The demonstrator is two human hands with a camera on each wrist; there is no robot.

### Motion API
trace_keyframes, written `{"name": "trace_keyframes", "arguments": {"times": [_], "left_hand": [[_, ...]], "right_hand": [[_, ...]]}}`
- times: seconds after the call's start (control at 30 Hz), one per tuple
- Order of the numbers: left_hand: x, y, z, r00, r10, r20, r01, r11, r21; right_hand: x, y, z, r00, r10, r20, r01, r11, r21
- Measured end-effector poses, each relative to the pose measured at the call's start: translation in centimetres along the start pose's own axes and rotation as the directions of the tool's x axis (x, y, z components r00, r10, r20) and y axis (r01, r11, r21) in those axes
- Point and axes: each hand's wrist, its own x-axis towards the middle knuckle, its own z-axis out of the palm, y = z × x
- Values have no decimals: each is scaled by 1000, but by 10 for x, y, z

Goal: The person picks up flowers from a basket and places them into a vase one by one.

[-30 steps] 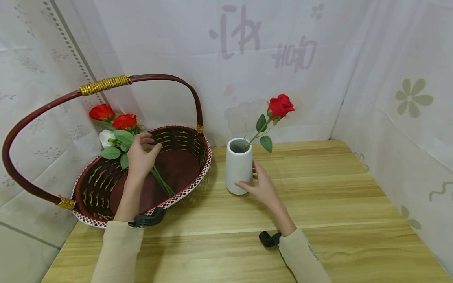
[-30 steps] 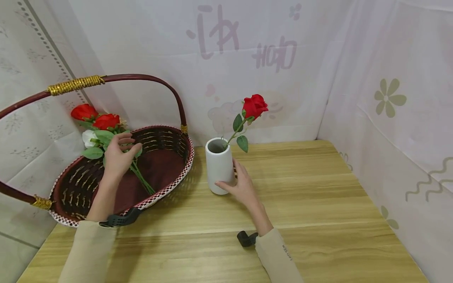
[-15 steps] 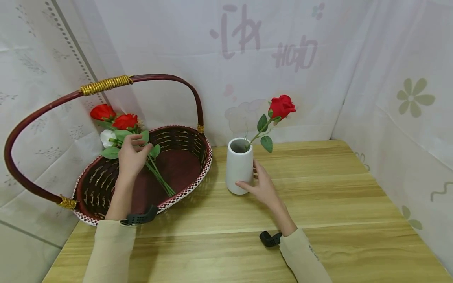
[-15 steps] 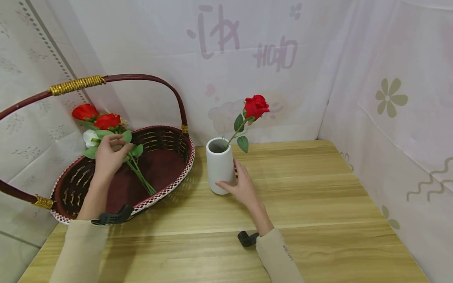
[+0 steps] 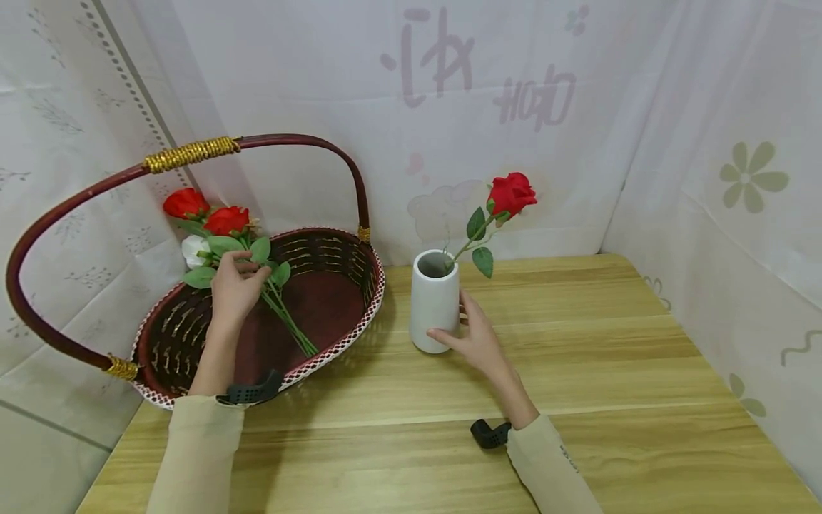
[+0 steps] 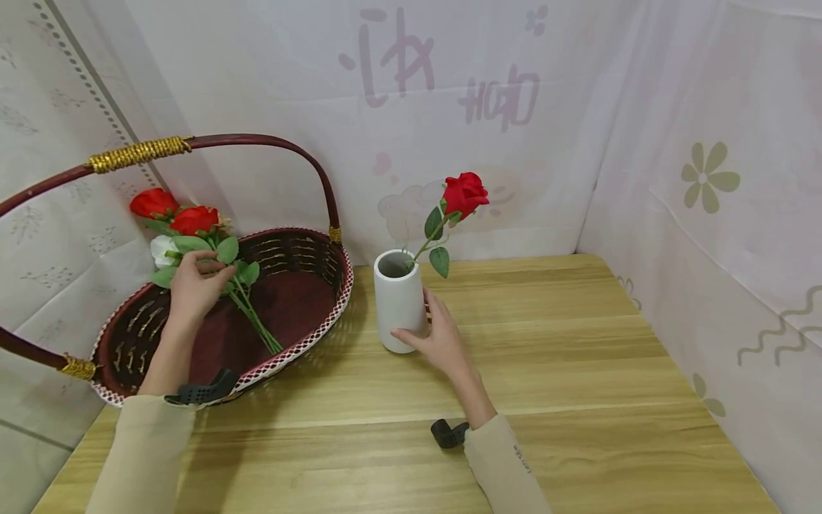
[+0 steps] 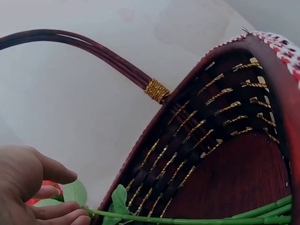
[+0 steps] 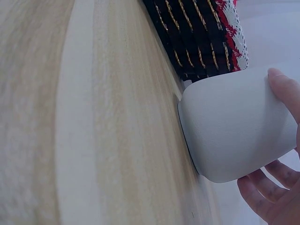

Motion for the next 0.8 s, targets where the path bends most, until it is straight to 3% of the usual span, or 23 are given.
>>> {"name": "trace_keyframes", "arguments": {"times": [0.33,0.6,0.8], "left_hand": [[1,-6,2,997,-72,28,72,997,22],[4,-9,2,982,-135,135,130,990,47],[3,-8,3,974,-138,179,131,990,49]], "right_hand": [[0,0,0,1000,14,4,-14,1000,4],[0,1,0,1000,23,5,-23,1000,-5],[1,0,0,1000,10,3,-10,1000,-4]]}}
